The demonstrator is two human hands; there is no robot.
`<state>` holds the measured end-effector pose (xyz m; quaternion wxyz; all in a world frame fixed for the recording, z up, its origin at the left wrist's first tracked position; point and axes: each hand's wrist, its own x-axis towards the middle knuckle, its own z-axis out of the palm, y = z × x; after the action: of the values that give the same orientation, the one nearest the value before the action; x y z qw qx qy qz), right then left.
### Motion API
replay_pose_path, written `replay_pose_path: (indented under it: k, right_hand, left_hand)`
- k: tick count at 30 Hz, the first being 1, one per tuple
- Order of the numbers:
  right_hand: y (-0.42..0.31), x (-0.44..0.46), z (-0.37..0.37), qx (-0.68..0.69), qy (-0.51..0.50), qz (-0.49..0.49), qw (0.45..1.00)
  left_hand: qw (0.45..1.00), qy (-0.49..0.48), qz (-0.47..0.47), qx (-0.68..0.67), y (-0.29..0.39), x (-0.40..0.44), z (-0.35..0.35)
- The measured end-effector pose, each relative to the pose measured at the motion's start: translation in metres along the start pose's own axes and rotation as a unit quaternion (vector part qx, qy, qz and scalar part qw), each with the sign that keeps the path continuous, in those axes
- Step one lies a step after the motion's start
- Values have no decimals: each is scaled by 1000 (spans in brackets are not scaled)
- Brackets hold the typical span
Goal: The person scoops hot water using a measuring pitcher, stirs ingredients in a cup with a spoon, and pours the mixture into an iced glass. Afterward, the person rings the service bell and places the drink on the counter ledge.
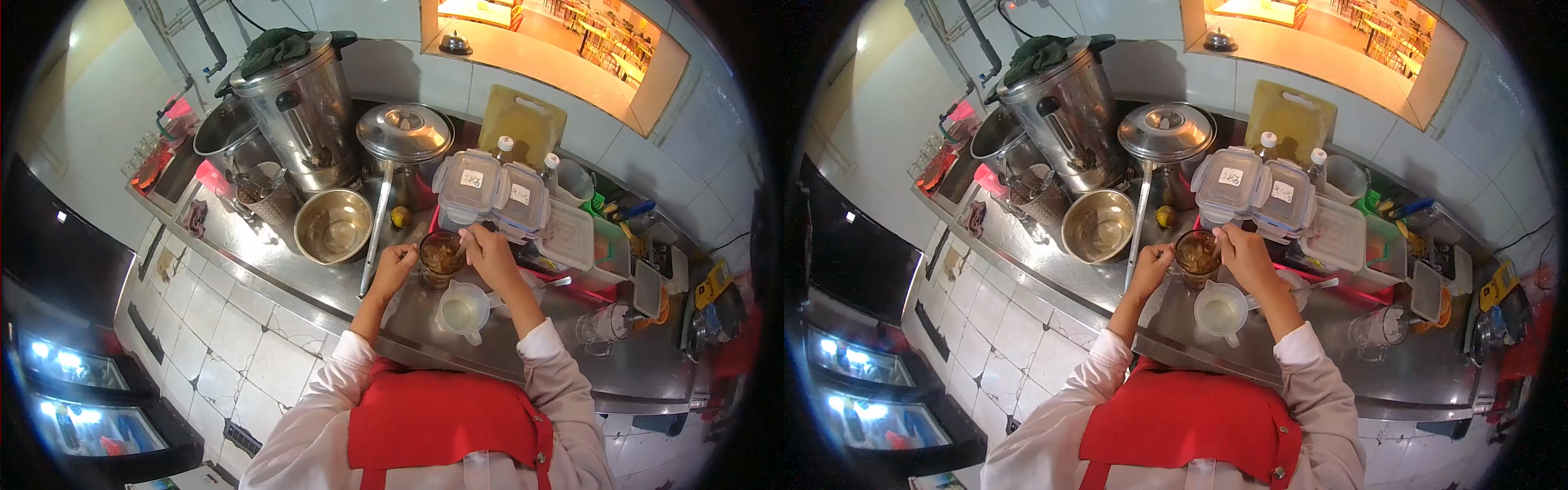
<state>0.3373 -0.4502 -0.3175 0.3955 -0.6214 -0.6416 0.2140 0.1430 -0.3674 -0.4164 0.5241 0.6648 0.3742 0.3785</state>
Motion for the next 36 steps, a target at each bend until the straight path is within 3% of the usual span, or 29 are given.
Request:
replay_pose_path:
  k: [2, 6, 12, 14, 20, 24, 26, 28, 29, 30, 31, 33, 36]
  right_hand:
    - [2, 0, 2, -3, 56, -18, 998]
    - [-4, -1, 1, -13, 16, -48, 999]
    - [-60, -11, -21, -110, 79, -178, 975]
    - [-73, -15, -27, -126, 106, -271, 948]
    - [-82, -29, -41, -92, 127, -297, 942]
    - [-74, -43, -36, -125, 142, -323, 928]
    - [-66, -49, -34, -80, 184, -324, 925]
    - [-55, -52, -35, -73, 219, -304, 924]
    - [-46, -58, -33, 73, 288, -148, 943]
    - [-38, -62, -35, 218, 347, 11, 912]
    - [-32, -61, -46, 308, 429, 22, 849]
    - [4, -78, -84, 382, 476, 105, 785]
    - [40, -109, -147, 352, 610, 148, 694]
  left_hand:
    - [1000, 10, 3, 2, 2, 0, 1]
    - [1000, 3, 4, 11, -1, 0, 0]
    - [1000, 4, 18, 25, -5, 2, 0]
    - [999, 5, 22, 24, -6, 3, 0]
    - [1000, -2, 9, 7, -4, 2, -1]
    - [998, 17, 52, 2, -15, 4, -1]
    - [1000, 23, 10, 3, -6, 1, 0]
    - [1000, 20, 8, -8, -14, 3, 0]
    - [1000, 16, 15, 4, -18, 3, -3]
    - [1000, 13, 22, 16, -19, 4, -3]
    - [1000, 14, -7, 4, -3, 0, 0]
    - [1000, 14, -3, -17, -8, 1, 0]
    - [1000, 12, -6, -22, -8, 0, 1]
